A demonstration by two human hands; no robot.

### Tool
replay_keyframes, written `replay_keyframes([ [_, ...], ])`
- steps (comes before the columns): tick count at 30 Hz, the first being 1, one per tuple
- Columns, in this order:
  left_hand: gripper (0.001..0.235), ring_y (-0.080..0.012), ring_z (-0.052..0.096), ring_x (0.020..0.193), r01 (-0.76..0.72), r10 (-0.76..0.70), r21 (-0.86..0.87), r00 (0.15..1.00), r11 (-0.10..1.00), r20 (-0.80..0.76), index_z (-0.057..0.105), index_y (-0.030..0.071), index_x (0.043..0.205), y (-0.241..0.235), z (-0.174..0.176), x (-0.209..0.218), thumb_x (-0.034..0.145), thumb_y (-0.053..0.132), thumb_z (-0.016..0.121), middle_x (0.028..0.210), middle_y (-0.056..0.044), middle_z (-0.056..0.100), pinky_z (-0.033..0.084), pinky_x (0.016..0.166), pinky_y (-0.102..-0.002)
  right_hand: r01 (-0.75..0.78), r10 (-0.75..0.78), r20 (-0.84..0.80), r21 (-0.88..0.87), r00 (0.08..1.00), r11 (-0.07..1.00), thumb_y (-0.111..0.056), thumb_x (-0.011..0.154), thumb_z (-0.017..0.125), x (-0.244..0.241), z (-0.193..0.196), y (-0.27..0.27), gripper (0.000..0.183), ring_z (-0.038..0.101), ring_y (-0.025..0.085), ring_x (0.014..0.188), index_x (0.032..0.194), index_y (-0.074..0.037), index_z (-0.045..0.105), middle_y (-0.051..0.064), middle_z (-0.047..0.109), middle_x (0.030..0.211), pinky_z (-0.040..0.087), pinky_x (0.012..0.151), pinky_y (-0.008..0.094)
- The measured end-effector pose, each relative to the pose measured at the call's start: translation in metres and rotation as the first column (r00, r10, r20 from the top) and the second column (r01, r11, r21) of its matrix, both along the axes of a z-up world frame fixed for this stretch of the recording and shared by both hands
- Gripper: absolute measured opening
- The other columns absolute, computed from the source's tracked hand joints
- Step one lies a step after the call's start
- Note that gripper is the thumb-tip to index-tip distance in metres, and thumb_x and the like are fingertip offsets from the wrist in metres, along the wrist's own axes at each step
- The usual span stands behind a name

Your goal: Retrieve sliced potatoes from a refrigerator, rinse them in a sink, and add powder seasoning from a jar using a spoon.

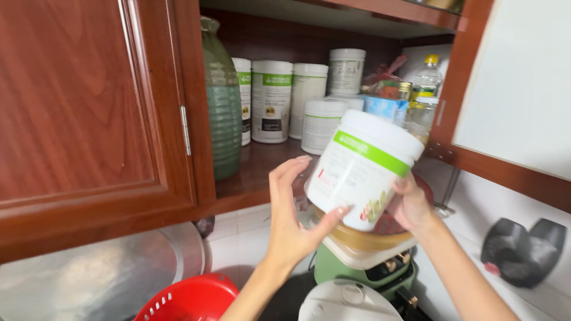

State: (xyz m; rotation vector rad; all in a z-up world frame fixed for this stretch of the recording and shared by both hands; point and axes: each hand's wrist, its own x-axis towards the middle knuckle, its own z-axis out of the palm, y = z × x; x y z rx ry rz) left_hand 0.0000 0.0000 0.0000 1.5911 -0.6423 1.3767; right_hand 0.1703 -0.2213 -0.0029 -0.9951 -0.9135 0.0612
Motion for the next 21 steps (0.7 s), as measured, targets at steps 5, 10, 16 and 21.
replay_keyframes([
  [5,0.105,-0.0316,0.036,0.152,0.556,-0.622,-0.291,0.745,0.779,-0.241,0.013,0.018,0.162,-0.039,-0.064,-0.023,0.084,0.031,0.083,0.165,-0.015,0.026,0.037,0.121,-0.044,0.185,-0.185,-0.16,-0.018,0.97,0.983,-0.041,0.061,0.085,-0.08,-0.055,-0.018,0.11,0.052,0.032,0.136,0.152,-0.005,0.035,0.014,0.053,0.148,0.046,0.109,0.051],
  [10,0.077,-0.0322,0.049,0.143,0.506,-0.997,-0.862,0.069,-0.002,0.043,0.037,0.009,0.156,-0.065,-0.141,-0.043,0.096,0.054,0.054,0.161,-0.016,0.044,0.044,0.115,-0.048,0.313,-0.31,0.05,-0.206,0.949,0.927,-0.027,0.073,0.086,-0.18,-0.064,-0.034,0.121,0.042,0.026,0.146,0.166,-0.016,0.01,0.011,0.039,0.157,0.035,0.116,0.042],
  [16,0.066,-0.0256,0.057,0.135,0.367,-0.986,-0.93,0.165,0.033,0.031,0.04,0.02,0.153,-0.075,-0.158,-0.063,0.094,0.049,0.041,0.15,-0.006,0.056,0.049,0.108,-0.045,0.826,-0.549,0.619,-0.384,0.562,0.412,-0.034,0.07,0.09,-0.218,-0.074,-0.016,0.093,0.053,0.028,0.132,0.147,-0.01,0.045,0.016,0.051,0.142,0.045,0.107,0.04],
  [21,0.066,-0.0295,0.064,0.122,0.307,-0.988,-0.949,0.149,0.08,-0.035,0.052,0.008,0.144,-0.069,-0.175,-0.064,0.097,0.054,0.041,0.136,-0.014,0.065,0.051,0.101,-0.046,0.829,-0.582,0.593,-0.347,0.556,0.439,-0.032,0.075,0.083,-0.252,-0.076,-0.02,0.086,0.056,0.032,0.125,0.15,-0.008,0.048,0.019,0.053,0.134,0.047,0.102,0.041],
])
